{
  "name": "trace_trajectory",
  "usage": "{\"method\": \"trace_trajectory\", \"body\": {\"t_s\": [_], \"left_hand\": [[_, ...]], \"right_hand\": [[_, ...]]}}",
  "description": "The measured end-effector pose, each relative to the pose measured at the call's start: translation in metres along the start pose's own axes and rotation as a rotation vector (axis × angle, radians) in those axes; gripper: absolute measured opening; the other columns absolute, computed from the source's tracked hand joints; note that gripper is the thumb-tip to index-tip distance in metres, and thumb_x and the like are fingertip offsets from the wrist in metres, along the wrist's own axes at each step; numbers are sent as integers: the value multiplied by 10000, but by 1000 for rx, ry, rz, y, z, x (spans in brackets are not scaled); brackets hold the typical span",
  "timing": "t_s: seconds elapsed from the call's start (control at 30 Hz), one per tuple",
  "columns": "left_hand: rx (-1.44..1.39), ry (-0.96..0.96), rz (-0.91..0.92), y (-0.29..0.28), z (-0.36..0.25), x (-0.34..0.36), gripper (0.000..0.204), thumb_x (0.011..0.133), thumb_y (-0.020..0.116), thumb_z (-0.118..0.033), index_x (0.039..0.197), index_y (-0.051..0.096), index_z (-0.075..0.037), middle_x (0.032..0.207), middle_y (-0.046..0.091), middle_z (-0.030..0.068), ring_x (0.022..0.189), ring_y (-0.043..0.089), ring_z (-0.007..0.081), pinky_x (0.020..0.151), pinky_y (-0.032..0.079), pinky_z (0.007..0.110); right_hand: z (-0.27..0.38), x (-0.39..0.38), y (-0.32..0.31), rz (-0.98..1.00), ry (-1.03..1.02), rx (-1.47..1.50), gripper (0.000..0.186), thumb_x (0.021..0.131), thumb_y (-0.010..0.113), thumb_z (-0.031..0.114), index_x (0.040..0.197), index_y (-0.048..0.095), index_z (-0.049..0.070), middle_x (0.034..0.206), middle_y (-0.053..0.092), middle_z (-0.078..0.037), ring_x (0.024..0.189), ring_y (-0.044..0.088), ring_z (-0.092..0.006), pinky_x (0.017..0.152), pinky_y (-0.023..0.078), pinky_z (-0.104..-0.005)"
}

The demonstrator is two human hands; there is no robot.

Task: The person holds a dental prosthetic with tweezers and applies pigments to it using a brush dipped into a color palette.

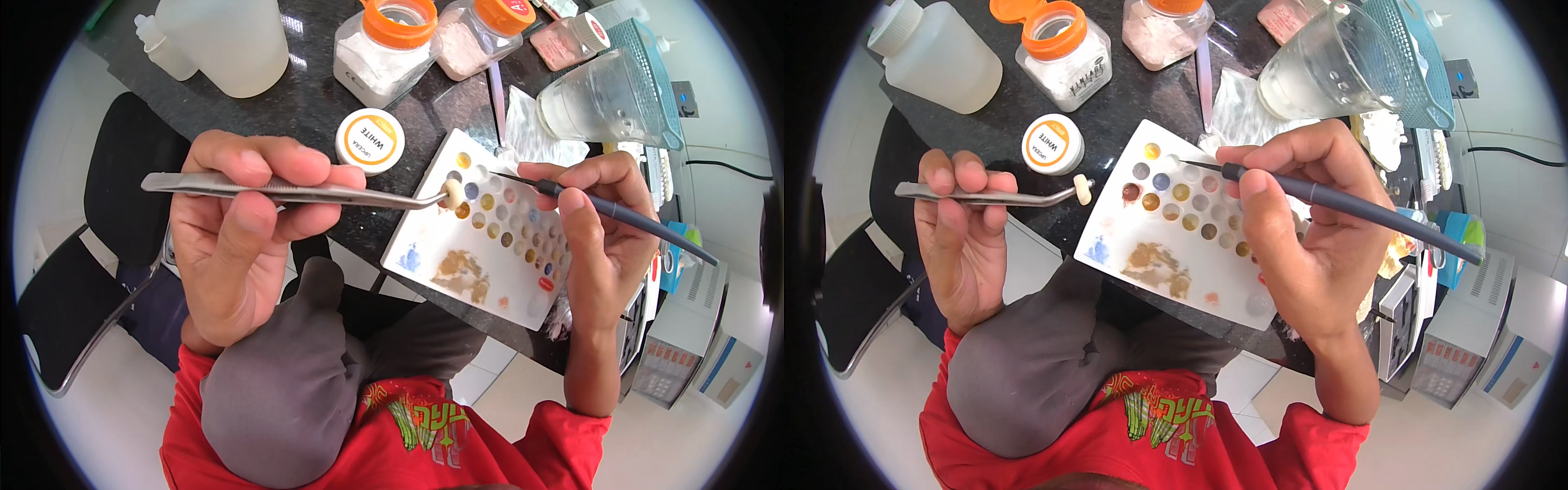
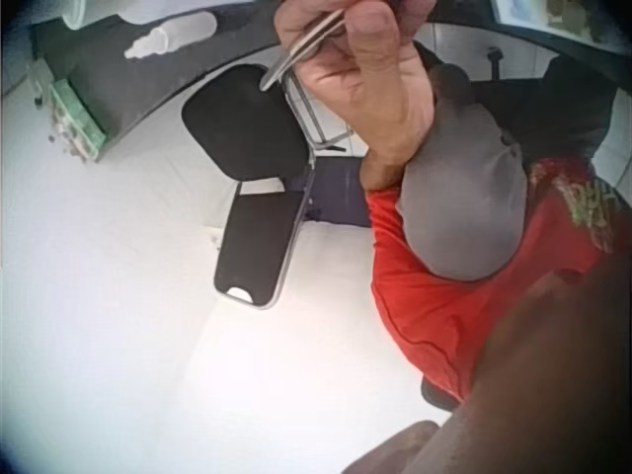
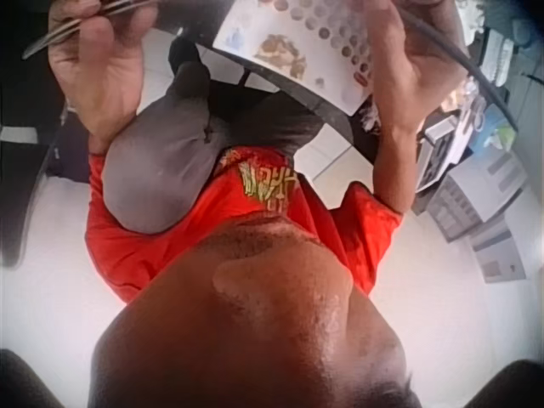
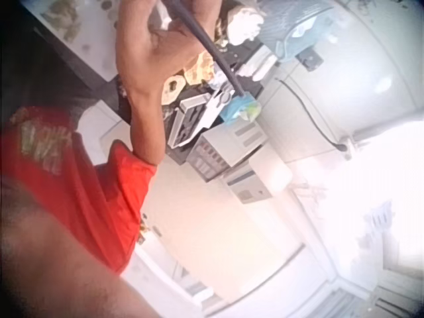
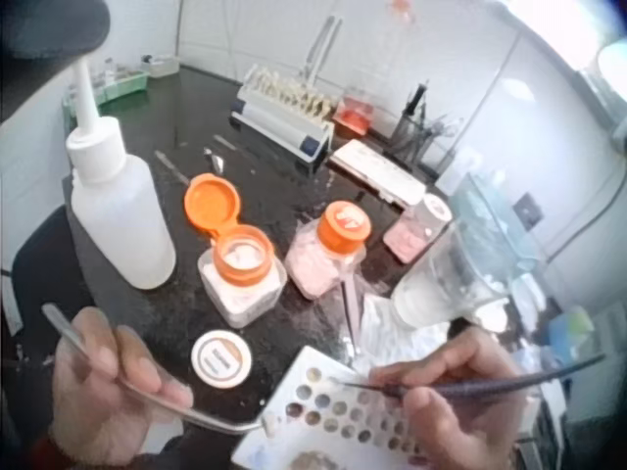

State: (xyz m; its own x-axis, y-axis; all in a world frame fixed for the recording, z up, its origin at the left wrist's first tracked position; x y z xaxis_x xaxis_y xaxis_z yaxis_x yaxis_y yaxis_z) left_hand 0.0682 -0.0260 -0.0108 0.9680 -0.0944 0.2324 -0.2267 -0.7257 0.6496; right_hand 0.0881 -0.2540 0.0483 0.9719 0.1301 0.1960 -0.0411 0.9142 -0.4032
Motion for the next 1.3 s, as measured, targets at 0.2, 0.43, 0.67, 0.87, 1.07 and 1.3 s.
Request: {"method": "trace_trajectory", "body": {"t_s": [0.2, 0.43, 0.67, 0.87, 1.07, 1.3], "left_hand": [[99, 68, -6, -1, 3, -1, 239, 880, 551, -93, 1066, 420, -20, 998, 579, 150, 954, 618, 282, 774, 563, 285], [180, 135, 58, 1, 6, -2, 245, 878, 553, -98, 1051, 395, -26, 994, 540, 124, 956, 621, 254, 784, 561, 263], [175, 159, 60, -3, 6, -3, 236, 877, 546, -81, 1047, 391, -28, 975, 475, 88, 949, 623, 252, 789, 563, 266], [149, 174, 46, -4, 7, -5, 245, 860, 566, -55, 1038, 401, -20, 959, 518, 116, 924, 628, 283, 772, 569, 295], [138, 204, 5, -8, 7, -5, 226, 846, 575, -14, 1014, 424, 3, 938, 575, 181, 874, 637, 342, 736, 580, 347], [154, 213, 2, -8, 6, -6, 232, 847, 581, -26, 1015, 424, 2, 935, 574, 185, 868, 639, 340, 731, 581, 342]], "right_hand": [[-3, -2, 1, -8, 51, -26, 166, 837, 597, 128, 840, 514, -16, 779, 583, -87, 850, 646, -224, 693, 496, -229], [0, -4, -3, 2, 30, -69, 155, 827, 584, 127, 835, 517, -13, 778, 601, -101, 836, 646, -209, 683, 492, -225], [6, -6, -4, -22, 11, -82, 149, 827, 582, 129, 831, 516, -5, 781, 604, -108, 827, 645, -203, 679, 486, -228], [9, -6, 3, 54, -6, -111, 175, 827, 588, 137, 846, 521, -23, 883, 636, -194, 818, 632, -169, 679, 492, -232], [7, -6, 9, 97, -20, -74, 140, 830, 573, 89, 861, 518, -35, 912, 631, -229, 820, 630, -171, 697, 515, -232], [9, -6, 14, 125, -66, -78, 107, 829, 563, 47, 864, 517, -43, 901, 627, -223, 849, 633, -197, 703, 523, -244]]}}
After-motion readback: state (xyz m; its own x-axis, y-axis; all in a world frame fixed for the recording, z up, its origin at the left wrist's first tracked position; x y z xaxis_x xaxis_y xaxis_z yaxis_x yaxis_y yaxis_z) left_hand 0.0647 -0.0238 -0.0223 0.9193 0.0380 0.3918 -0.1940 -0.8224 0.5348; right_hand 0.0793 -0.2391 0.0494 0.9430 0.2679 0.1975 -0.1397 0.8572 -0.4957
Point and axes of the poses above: each hand's wrist, its own x-axis towards the middle knuckle, its own y-axis out of the palm, z = x × y, the point moved 7 cm from there along x, towards the middle knuckle
